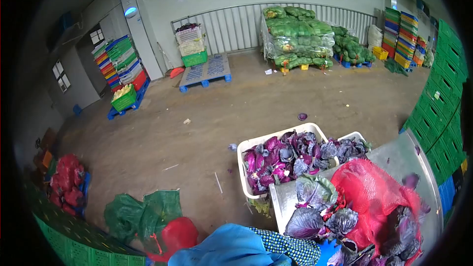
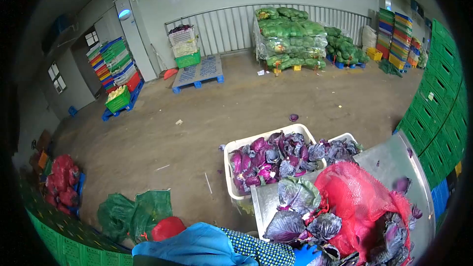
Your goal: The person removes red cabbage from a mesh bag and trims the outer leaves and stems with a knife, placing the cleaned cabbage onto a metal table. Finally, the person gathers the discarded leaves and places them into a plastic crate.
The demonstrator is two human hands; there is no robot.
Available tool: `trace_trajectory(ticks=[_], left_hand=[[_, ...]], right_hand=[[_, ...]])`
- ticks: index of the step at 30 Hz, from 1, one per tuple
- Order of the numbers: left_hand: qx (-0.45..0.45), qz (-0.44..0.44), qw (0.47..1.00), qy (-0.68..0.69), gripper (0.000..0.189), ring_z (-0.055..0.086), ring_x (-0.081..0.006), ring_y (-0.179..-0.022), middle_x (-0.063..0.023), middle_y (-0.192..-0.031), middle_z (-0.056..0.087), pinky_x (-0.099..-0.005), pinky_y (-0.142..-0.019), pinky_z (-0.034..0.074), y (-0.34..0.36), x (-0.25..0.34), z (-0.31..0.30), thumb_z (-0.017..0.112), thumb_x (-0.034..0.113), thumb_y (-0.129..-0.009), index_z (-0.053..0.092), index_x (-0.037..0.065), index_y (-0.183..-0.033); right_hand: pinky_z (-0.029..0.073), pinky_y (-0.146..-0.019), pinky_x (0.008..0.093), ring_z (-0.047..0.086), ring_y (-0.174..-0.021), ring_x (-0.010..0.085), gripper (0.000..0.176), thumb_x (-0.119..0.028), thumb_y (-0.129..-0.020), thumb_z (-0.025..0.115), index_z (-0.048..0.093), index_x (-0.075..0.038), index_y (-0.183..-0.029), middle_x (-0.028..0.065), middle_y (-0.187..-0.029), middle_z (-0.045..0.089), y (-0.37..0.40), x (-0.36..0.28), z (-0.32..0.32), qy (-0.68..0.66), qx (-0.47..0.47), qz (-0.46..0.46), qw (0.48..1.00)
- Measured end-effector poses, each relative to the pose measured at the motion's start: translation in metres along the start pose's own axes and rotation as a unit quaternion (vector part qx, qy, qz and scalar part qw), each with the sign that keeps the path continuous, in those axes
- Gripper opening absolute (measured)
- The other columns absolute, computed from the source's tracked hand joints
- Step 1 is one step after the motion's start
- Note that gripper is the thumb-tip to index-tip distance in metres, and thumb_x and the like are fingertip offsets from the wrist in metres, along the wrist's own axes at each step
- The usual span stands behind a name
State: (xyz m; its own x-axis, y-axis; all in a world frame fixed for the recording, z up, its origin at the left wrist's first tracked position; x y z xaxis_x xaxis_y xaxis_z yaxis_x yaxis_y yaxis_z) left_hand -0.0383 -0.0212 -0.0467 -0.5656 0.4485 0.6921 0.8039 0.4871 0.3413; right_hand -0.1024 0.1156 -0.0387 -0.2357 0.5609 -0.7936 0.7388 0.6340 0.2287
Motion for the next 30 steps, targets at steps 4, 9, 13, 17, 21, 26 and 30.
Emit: trace_trajectory(ticks=[4, 9, 13, 17, 21, 26, 30], left_hand=[[0.142, -0.023, 0.99, -0.004, 0.078, 0.053, -0.04, -0.104, -0.0234, -0.123, 0.049, -0.0513, -0.082, 0.045, 0.006, -0.011, -0.022, 0.073, 0.02, -0.049, 0.048, 0.005, -0.121], [-0.022, 0.035, 0.987, 0.154, 0.065, 0.048, -0.0321, -0.116, -0.021, -0.123, 0.05, -0.0401, -0.1, 0.038, 0.0, -0.039, -0.047, 0.059, 0.003, -0.062, 0.044, 0.003, -0.126], [0.286, 0.179, 0.93, -0.144, 0.065, 0.05, -0.0369, -0.11, -0.0202, -0.119, 0.051, -0.0443, -0.093, 0.041, 0.056, 0.011, -0.075, 0.06, 0.008, -0.066, 0.045, 0.009, -0.128], [-0.024, 0.318, 0.947, -0.047, 0.077, 0.046, -0.0432, -0.107, -0.0207, -0.119, 0.047, -0.0504, -0.09, 0.04, 0.053, 0.048, -0.049, 0.071, 0.029, -0.065, 0.039, 0.011, -0.133], [-0.107, 0.313, 0.942, -0.058, 0.094, 0.046, -0.0415, -0.11, -0.0207, -0.121, 0.046, -0.0475, -0.093, 0.039, 0.033, 0.035, -0.055, 0.08, 0.039, -0.057, 0.036, 0.008, -0.134], [-0.111, 0.215, 0.97, 0.025, 0.109, 0.037, -0.0368, -0.122, -0.0249, -0.131, 0.035, -0.0448, -0.102, 0.033, 0.044, 0.051, -0.062, 0.085, 0.04, -0.052, 0.028, 0.006, -0.139], [-0.055, 0.333, 0.933, -0.128, 0.112, 0.032, -0.0398, -0.125, -0.0272, -0.135, 0.029, -0.0466, -0.103, 0.03, 0.051, 0.099, -0.029, 0.085, 0.039, -0.049, 0.028, 0.002, -0.138]], right_hand=[[0.037, -0.096, 0.0374, 0.047, -0.113, 0.0334, 0.075, -0.053, -0.083, 0.057, 0.044, 0.008, -0.125, 0.0266, -0.123, 0.049, -0.011, -0.002, 0.005, -0.042, -0.006, 0.014, 0.999], [0.041, -0.091, 0.0374, 0.049, -0.11, 0.0286, 0.067, -0.043, -0.084, 0.057, 0.042, 0.003, -0.129, 0.0216, -0.126, 0.048, -0.018, -0.021, -0.007, -0.09, -0.041, 0.033, 0.995], [0.045, -0.086, 0.0351, 0.052, -0.104, 0.0229, 0.049, -0.02, -0.085, 0.058, 0.043, 0.004, -0.126, 0.0154, -0.117, 0.053, 0.003, 0.021, -0.005, -0.252, 0.03, 0.039, 0.967], [0.049, -0.071, 0.0303, 0.056, -0.089, 0.0185, 0.053, -0.017, -0.088, 0.057, 0.034, 0.001, -0.132, 0.0121, -0.104, 0.057, 0.019, 0.024, 0.025, -0.446, -0.025, 0.103, 0.889], [0.041, -0.045, 0.0233, 0.049, -0.057, 0.0097, 0.052, -0.028, -0.086, 0.061, 0.039, -0.012, -0.13, 0.0028, -0.081, 0.054, 0.047, 0.037, 0.034, -0.534, 0.009, 0.265, 0.803], [0.046, -0.051, 0.0239, 0.054, -0.075, 0.009, 0.051, -0.03, -0.088, 0.058, 0.041, -0.007, -0.131, 0.0026, -0.09, 0.057, 0.037, 0.027, -0.012, -0.581, 0.101, 0.186, 0.786], [0.051, -0.075, 0.0312, 0.058, -0.092, 0.0152, 0.052, -0.028, -0.091, 0.054, 0.037, -0.003, -0.134, 0.0107, -0.108, 0.059, 0.04, -0.002, -0.097, -0.413, 0.12, 0.223, 0.875]])
Point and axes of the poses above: each hand's wrist, its own y-axis away from the middle knuckle, its own z-axis out of the palm, x = y × z, the point moved 7 cm from there along -y, towards the middle knuckle
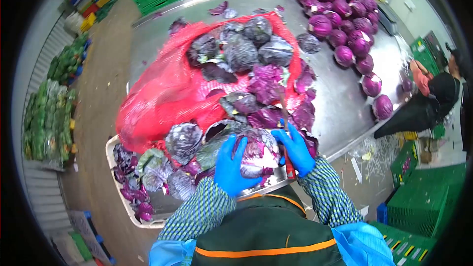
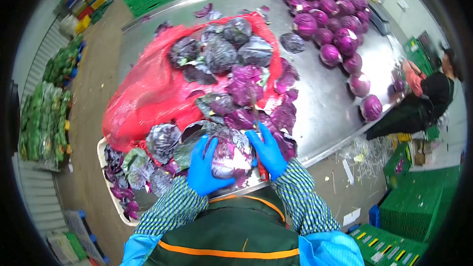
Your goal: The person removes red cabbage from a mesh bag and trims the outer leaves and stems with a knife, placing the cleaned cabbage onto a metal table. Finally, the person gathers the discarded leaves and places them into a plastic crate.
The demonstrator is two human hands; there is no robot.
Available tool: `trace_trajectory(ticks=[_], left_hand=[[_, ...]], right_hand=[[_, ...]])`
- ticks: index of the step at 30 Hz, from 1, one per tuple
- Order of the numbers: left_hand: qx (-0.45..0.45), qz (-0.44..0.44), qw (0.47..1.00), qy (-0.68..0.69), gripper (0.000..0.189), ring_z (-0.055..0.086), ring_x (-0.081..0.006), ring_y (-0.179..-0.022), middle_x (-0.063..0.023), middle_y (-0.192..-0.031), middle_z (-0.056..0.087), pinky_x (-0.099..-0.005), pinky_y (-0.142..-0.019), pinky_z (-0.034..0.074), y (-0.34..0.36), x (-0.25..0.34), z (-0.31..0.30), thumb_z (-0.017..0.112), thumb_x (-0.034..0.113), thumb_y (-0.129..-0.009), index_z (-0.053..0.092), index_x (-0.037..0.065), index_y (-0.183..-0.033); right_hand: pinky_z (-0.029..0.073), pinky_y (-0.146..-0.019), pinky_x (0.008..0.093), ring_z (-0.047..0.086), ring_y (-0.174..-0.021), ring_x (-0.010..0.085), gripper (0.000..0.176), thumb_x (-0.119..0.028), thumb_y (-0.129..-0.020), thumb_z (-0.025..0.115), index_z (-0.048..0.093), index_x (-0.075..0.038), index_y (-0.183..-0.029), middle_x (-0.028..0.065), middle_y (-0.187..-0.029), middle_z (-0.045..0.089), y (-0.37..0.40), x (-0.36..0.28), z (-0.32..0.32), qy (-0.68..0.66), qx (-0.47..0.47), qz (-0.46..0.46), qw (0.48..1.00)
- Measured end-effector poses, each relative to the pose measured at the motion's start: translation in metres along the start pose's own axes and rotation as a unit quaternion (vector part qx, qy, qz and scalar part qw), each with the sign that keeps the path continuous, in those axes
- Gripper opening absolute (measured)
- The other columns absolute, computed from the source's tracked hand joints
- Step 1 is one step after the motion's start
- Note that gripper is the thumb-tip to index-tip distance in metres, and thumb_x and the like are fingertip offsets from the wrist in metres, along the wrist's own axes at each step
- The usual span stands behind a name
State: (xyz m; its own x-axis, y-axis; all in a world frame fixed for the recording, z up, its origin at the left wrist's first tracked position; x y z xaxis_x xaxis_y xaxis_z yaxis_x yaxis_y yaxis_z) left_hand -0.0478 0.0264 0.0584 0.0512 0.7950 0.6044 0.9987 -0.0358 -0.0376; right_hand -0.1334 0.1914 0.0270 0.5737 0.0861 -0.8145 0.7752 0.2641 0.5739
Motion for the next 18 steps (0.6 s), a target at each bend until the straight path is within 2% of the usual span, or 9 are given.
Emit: trace_trajectory(ticks=[2, 3, 4, 7, 10, 11, 12, 15, 18], left_hand=[[-0.025, 0.018, 0.996, 0.086, 0.112, 0.027, -0.0418, -0.128, -0.0283, -0.138, 0.022, -0.0471, -0.105, 0.028, -0.027, -0.01, 0.029, 0.085, 0.039, -0.049, 0.028, 0.002, -0.137], [-0.028, 0.031, 0.996, 0.085, 0.112, 0.027, -0.0418, -0.128, -0.0283, -0.138, 0.022, -0.0471, -0.105, 0.028, -0.039, -0.006, 0.027, 0.085, 0.039, -0.049, 0.028, 0.002, -0.137], [-0.025, 0.026, 0.995, 0.096, 0.113, 0.026, -0.0417, -0.129, -0.0281, -0.139, 0.022, -0.0469, -0.106, 0.027, -0.043, -0.005, 0.025, 0.085, 0.038, -0.049, 0.026, 0.002, -0.138], [-0.017, -0.001, 0.992, 0.123, 0.114, 0.024, -0.0413, -0.13, -0.0266, -0.14, 0.021, -0.0461, -0.107, 0.025, -0.038, -0.007, 0.031, 0.087, 0.034, -0.048, 0.024, 0.003, -0.137], [0.005, 0.008, 0.993, 0.117, 0.111, 0.025, -0.0421, -0.129, -0.0267, -0.14, 0.02, -0.0462, -0.106, 0.027, -0.036, -0.007, 0.034, 0.086, 0.033, -0.049, 0.025, 0.007, -0.137], [0.002, 0.003, 0.994, 0.113, 0.111, 0.025, -0.0421, -0.129, -0.0267, -0.14, 0.02, -0.0462, -0.106, 0.027, -0.033, -0.007, 0.035, 0.086, 0.033, -0.049, 0.025, 0.007, -0.137], [-0.005, 0.006, 0.993, 0.117, 0.112, 0.025, -0.041, -0.129, -0.0258, -0.139, 0.022, -0.0456, -0.107, 0.026, -0.032, -0.007, 0.035, 0.087, 0.031, -0.048, 0.024, 0.005, -0.137], [0.01, 0.038, 0.984, 0.174, 0.116, 0.026, -0.0346, -0.13, -0.0216, -0.138, 0.026, -0.043, -0.108, 0.024, -0.029, -0.027, 0.039, 0.088, 0.027, -0.048, 0.02, 0.003, -0.138], [-0.031, -0.019, 0.934, 0.356, 0.119, 0.032, -0.0294, -0.127, -0.0184, -0.138, 0.028, -0.0413, -0.106, 0.028, -0.028, -0.061, 0.04, 0.088, 0.021, -0.051, 0.013, 0.003, -0.141]], right_hand=[[0.048, -0.08, 0.03, 0.057, -0.096, 0.0161, 0.047, -0.025, -0.092, 0.053, 0.041, -0.003, -0.132, 0.0132, -0.113, 0.058, -0.002, -0.008, -0.023, 0.181, 0.09, -0.165, 0.965], [0.046, -0.082, 0.0279, 0.056, -0.097, 0.0147, 0.042, -0.021, -0.092, 0.052, 0.046, -0.006, -0.13, 0.0148, -0.113, 0.057, -0.001, 0.004, -0.035, 0.163, 0.094, -0.185, 0.965], [0.046, -0.079, 0.029, 0.057, -0.09, 0.0149, 0.04, -0.019, -0.091, 0.054, 0.048, -0.009, -0.13, 0.0124, -0.105, 0.06, 0.007, 0.0, -0.037, 0.157, 0.093, -0.319, 0.93], [0.046, -0.075, 0.0306, 0.058, -0.079, 0.0203, 0.039, -0.019, -0.09, 0.055, 0.051, -0.013, -0.128, 0.0099, -0.084, 0.055, 0.022, 0.008, -0.038, 0.276, 0.075, -0.269, 0.92], [0.044, -0.088, 0.0305, 0.059, -0.101, 0.0264, 0.04, -0.022, -0.094, 0.049, 0.046, -0.005, -0.13, 0.0202, -0.114, 0.057, -0.008, 0.014, -0.022, 0.343, 0.016, -0.226, 0.911], [0.04, -0.095, 0.0325, 0.053, -0.114, 0.0274, 0.043, -0.027, -0.095, 0.046, 0.043, -0.003, -0.131, 0.0217, -0.126, 0.051, -0.019, 0.008, -0.028, 0.295, 0.012, -0.116, 0.949], [0.043, -0.09, 0.0353, 0.056, -0.108, 0.0289, 0.046, -0.034, -0.094, 0.045, 0.042, -0.008, -0.132, 0.0202, -0.12, 0.056, -0.057, 0.033, -0.053, 0.249, 0.086, -0.202, 0.944], [0.042, -0.093, 0.0326, 0.055, -0.112, 0.0266, 0.054, -0.035, -0.09, 0.053, 0.041, -0.004, -0.132, 0.0205, -0.12, 0.055, -0.064, 0.034, -0.053, 0.284, 0.059, -0.126, 0.949], [0.048, -0.075, 0.0314, 0.06, -0.081, 0.0187, 0.037, -0.03, -0.083, 0.063, 0.057, -0.001, -0.106, 0.0123, -0.086, 0.063, -0.053, 0.024, -0.03, 0.212, 0.09, -0.161, 0.96]])
Point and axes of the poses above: each hand's wrist, its own y-axis away from the middle knuckle, its own z-axis out of the palm, x = y × z, the point moved 7 cm from there along -y, towards the middle knuckle
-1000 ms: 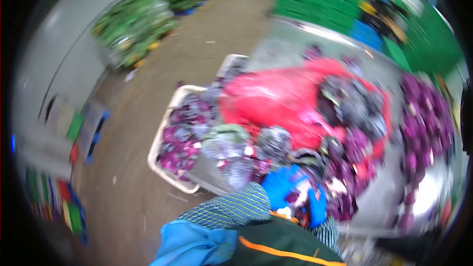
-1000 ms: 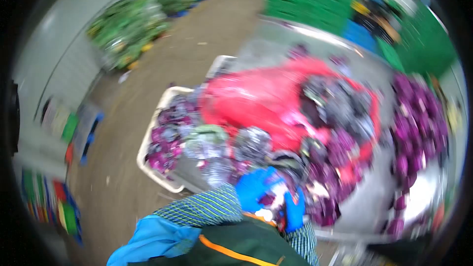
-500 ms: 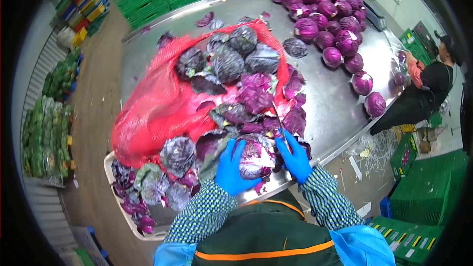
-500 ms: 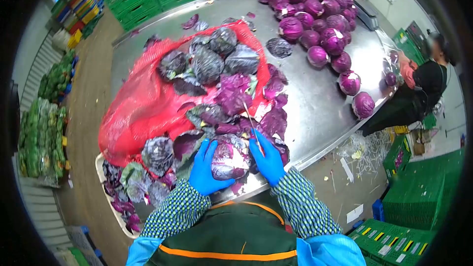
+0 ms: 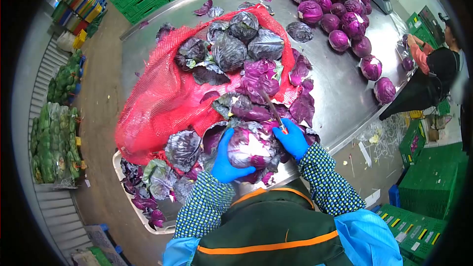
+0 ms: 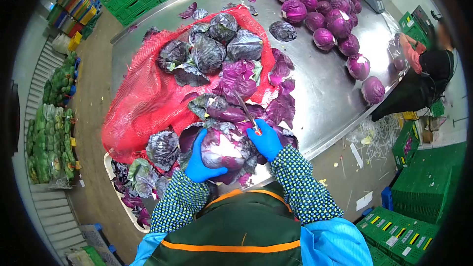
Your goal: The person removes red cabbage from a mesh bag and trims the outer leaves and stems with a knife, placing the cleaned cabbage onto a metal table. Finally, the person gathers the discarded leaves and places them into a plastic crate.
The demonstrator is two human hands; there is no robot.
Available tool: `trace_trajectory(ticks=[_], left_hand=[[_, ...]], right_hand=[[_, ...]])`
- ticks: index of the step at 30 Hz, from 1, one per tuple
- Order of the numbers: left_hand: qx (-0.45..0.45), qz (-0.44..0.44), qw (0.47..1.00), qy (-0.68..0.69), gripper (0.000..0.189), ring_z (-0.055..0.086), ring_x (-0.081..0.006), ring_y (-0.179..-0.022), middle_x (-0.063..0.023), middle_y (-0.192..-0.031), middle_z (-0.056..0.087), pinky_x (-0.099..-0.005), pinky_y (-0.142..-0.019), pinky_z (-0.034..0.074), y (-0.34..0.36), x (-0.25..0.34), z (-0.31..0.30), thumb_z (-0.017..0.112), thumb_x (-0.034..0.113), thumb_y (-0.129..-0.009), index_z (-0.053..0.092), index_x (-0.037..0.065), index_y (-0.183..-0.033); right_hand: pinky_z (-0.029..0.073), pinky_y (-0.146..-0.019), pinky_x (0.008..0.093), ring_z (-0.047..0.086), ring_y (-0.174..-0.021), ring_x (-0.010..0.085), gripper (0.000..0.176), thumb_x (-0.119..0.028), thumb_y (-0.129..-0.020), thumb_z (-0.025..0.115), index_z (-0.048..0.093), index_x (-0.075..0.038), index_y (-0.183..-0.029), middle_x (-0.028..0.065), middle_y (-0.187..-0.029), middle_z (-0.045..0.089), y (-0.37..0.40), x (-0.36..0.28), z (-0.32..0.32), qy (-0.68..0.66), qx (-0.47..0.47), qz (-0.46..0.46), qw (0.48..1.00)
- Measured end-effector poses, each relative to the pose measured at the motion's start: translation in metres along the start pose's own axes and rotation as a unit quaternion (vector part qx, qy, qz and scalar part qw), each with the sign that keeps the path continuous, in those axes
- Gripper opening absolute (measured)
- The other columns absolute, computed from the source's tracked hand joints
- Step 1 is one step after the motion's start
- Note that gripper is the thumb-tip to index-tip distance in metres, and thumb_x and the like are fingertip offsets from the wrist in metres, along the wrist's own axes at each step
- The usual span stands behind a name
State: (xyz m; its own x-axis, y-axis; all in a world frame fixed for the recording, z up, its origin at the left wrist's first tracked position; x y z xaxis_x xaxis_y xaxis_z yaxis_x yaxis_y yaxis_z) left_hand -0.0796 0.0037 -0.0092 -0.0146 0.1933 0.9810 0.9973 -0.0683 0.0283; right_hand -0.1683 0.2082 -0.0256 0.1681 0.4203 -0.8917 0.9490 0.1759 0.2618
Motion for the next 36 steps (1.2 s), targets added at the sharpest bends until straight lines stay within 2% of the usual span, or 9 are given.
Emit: trace_trajectory(ticks=[6, 12, 20, 24, 28, 30, 32, 35, 36], left_hand=[[0.075, -0.12, 0.871, 0.47, 0.118, 0.026, -0.0273, -0.133, -0.0103, -0.146, 0.023, -0.0416, -0.109, 0.023, 0.046, 0.015, -0.018, 0.084, 0.024, -0.05, 0.013, 0.006, -0.143], [0.091, 0.013, 0.982, 0.167, 0.119, 0.031, -0.0293, -0.129, -0.0164, -0.14, 0.028, -0.0413, -0.106, 0.027, 0.032, 0.066, -0.052, 0.087, 0.024, -0.051, 0.013, 0.003, -0.142], [-0.214, 0.036, 0.973, -0.075, 0.094, 0.01, -0.0301, -0.139, -0.0168, -0.15, 0.013, -0.0418, -0.111, 0.013, -0.019, 0.033, -0.027, 0.082, 0.023, -0.062, 0.031, 0.008, -0.14], [-0.006, 0.115, 0.963, -0.245, 0.078, 0.024, -0.035, -0.134, -0.0199, -0.145, 0.024, -0.0429, -0.109, 0.02, 0.002, 0.042, -0.035, 0.077, 0.019, -0.069, 0.037, 0.005, -0.136], [0.259, -0.021, 0.923, -0.284, 0.095, 0.021, -0.0399, -0.132, -0.0236, -0.143, 0.021, -0.0469, -0.108, 0.02, 0.054, 0.049, 0.006, 0.078, 0.026, -0.067, 0.022, 0.002, -0.14], [0.272, -0.079, 0.932, -0.226, 0.107, 0.021, -0.0346, -0.133, -0.0231, -0.142, 0.02, -0.0448, -0.108, 0.021, 0.054, 0.017, -0.005, 0.082, 0.024, -0.062, 0.013, 0.001, -0.141], [0.283, -0.055, 0.952, -0.107, 0.108, 0.026, -0.0314, -0.131, -0.0212, -0.142, 0.022, -0.0434, -0.107, 0.024, 0.054, 0.013, -0.009, 0.083, 0.019, -0.062, 0.012, 0.001, -0.141], [0.295, -0.101, 0.944, 0.108, 0.103, 0.031, -0.0333, -0.129, -0.0235, -0.137, 0.032, -0.0402, -0.108, 0.024, 0.071, 0.004, -0.002, 0.082, 0.018, -0.061, 0.018, -0.005, -0.138], [0.26, -0.034, 0.956, -0.134, 0.1, 0.028, -0.0338, -0.131, -0.0221, -0.141, 0.029, -0.0411, -0.108, 0.023, 0.045, 0.021, -0.007, 0.081, 0.019, -0.062, 0.021, -0.003, -0.139]], right_hand=[[0.046, -0.065, 0.0225, 0.055, -0.073, 0.0099, 0.029, -0.02, -0.086, 0.061, 0.054, -0.002, -0.109, 0.0011, -0.08, 0.058, -0.04, -0.041, -0.06, -0.249, 0.07, 0.037, 0.965], [0.031, -0.102, 0.0343, 0.042, -0.119, 0.022, 0.067, -0.024, -0.08, 0.071, 0.038, -0.004, -0.135, 0.0145, -0.12, 0.049, 0.037, -0.16, 0.003, -0.081, -0.157, -0.152, 0.973], [0.047, -0.065, 0.0239, 0.056, -0.072, 0.0087, 0.025, -0.018, -0.081, 0.067, 0.062, -0.002, -0.098, 0.0034, -0.079, 0.062, 0.034, -0.001, 0.028, -0.137, -0.042, 0.047, 0.988], [0.047, -0.06, 0.0282, 0.059, -0.067, 0.0117, 0.018, -0.016, -0.078, 0.063, 0.061, 0.0, -0.086, 0.0084, -0.075, 0.063, 0.037, 0.011, 0.023, -0.069, -0.011, 0.045, 0.997], [0.048, -0.06, 0.0298, 0.06, -0.065, 0.0135, 0.02, -0.018, -0.077, 0.065, 0.062, 0.0, -0.084, 0.0106, -0.072, 0.064, 0.039, -0.008, 0.038, -0.052, 0.027, 0.0, 0.998], [0.047, -0.056, 0.0295, 0.059, -0.06, 0.0128, 0.022, -0.021, -0.077, 0.066, 0.062, -0.001, -0.084, 0.0083, -0.069, 0.063, 0.044, 0.001, 0.037, -0.102, 0.0, 0.003, 0.995], [0.046, -0.052, 0.0285, 0.058, -0.057, 0.011, 0.023, -0.025, -0.077, 0.067, 0.064, -0.003, -0.085, 0.0059, -0.068, 0.063, 0.05, 0.038, 0.033, -0.193, -0.069, 0.19, 0.96], [0.046, -0.051, 0.028, 0.057, -0.056, 0.0106, 0.022, -0.026, -0.08, 0.065, 0.064, -0.004, -0.085, 0.0037, -0.065, 0.061, 0.054, 0.037, 0.014, -0.03, -0.048, 0.03, 0.998], [0.046, -0.052, 0.0278, 0.057, -0.057, 0.0105, 0.022, -0.025, -0.081, 0.064, 0.064, -0.004, -0.085, 0.0038, -0.065, 0.061, 0.052, 0.033, 0.013, -0.031, -0.05, -0.016, 0.998]])
Point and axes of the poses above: each hand's wrist, its own y-axis away from the middle knuckle, its own z-axis out of the palm, x = y × z, the point moved 7 cm from there along -y, towards the middle knuckle
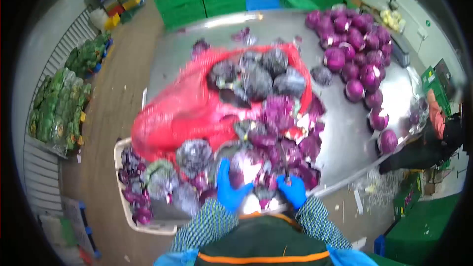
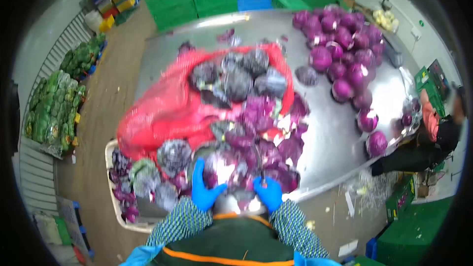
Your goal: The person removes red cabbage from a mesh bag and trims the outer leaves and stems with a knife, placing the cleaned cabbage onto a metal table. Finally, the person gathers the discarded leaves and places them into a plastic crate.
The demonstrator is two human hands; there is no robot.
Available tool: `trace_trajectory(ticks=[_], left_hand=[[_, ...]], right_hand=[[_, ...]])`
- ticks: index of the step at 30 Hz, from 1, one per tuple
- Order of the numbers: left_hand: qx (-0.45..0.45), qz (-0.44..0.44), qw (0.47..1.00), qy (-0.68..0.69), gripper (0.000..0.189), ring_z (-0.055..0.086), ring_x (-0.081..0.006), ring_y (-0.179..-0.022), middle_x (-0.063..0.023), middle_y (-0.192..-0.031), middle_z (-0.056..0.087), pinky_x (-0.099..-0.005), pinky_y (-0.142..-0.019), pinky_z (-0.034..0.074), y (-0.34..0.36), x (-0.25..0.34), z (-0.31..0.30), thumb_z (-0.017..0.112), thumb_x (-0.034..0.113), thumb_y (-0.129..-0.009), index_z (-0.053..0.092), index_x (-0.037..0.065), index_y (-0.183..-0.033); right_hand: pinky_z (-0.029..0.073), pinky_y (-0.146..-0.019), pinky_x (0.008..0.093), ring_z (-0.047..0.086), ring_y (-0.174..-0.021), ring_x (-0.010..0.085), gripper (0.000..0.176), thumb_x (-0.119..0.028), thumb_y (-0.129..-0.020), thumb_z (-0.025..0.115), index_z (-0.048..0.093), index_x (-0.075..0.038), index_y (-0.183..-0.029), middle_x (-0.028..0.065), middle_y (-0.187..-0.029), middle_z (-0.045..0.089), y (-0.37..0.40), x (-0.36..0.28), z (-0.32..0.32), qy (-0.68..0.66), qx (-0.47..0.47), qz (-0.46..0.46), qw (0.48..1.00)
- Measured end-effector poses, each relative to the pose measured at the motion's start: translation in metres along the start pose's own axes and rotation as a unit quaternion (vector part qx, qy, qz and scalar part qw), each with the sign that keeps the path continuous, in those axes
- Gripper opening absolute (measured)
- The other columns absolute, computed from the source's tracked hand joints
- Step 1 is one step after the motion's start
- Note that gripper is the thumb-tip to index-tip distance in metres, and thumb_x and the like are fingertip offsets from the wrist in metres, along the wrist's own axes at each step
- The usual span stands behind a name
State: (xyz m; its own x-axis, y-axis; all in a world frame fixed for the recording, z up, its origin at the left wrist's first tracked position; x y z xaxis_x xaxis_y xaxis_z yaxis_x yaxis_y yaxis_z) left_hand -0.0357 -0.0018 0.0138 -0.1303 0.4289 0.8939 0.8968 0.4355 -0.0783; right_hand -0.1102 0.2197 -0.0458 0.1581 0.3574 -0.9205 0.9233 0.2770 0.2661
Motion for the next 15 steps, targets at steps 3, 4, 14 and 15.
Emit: trace_trajectory(ticks=[3, 4, 14, 15], left_hand=[[-0.008, 0.019, 0.999, -0.027, 0.09, 0.029, -0.0291, -0.132, -0.0198, -0.143, 0.028, -0.0369, -0.109, 0.024, -0.01, -0.008, 0.001, 0.076, 0.012, -0.07, 0.02, -0.003, -0.14], [-0.022, -0.017, 0.997, 0.074, 0.085, 0.034, -0.0277, -0.129, -0.0181, -0.142, 0.029, -0.036, -0.107, 0.029, -0.018, -0.02, 0.0, 0.073, 0.012, -0.074, 0.021, -0.002, -0.139], [0.065, 0.028, 0.988, -0.14, 0.097, 0.024, -0.0407, -0.13, -0.0267, -0.142, 0.019, -0.0494, -0.106, 0.024, 0.013, 0.012, 0.006, 0.08, 0.034, -0.065, 0.025, 0.008, -0.14], [0.06, 0.032, 0.988, -0.137, 0.11, 0.018, -0.0452, -0.129, -0.0289, -0.142, 0.012, -0.0534, -0.105, 0.02, 0.017, 0.011, 0.015, 0.085, 0.039, -0.053, 0.024, 0.009, -0.14]], right_hand=[[0.045, -0.054, 0.0266, 0.056, -0.059, 0.0088, 0.021, -0.024, -0.081, 0.064, 0.065, -0.003, -0.087, 0.003, -0.068, 0.062, 0.016, 0.001, 0.005, -0.012, -0.049, 0.124, 0.991], [0.045, -0.054, 0.026, 0.055, -0.059, 0.0084, 0.021, -0.024, -0.081, 0.065, 0.065, -0.003, -0.087, 0.0021, -0.068, 0.061, 0.014, 0.007, 0.01, -0.034, -0.04, 0.132, 0.99], [0.046, -0.067, 0.0241, 0.054, -0.072, 0.0084, 0.029, -0.02, -0.083, 0.066, 0.058, -0.002, -0.104, 0.0018, -0.08, 0.058, 0.031, -0.009, 0.004, -0.06, -0.069, 0.071, 0.993], [0.045, -0.078, 0.0263, 0.054, -0.084, 0.0104, 0.038, -0.018, -0.084, 0.065, 0.052, -0.001, -0.115, 0.0048, -0.093, 0.058, 0.026, -0.041, -0.001, -0.073, -0.064, 0.03, 0.995]])
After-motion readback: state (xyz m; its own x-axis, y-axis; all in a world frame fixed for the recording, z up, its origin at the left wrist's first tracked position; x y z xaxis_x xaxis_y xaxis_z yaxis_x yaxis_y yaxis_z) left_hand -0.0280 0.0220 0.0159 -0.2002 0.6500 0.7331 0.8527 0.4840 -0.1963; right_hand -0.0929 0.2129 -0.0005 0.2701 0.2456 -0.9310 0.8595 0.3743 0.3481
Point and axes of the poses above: each hand's wrist, its own y-axis away from the middle knuckle, its own z-axis out of the palm, x = y × z, the point moved 7 cm from there along -y, towards the middle knuckle
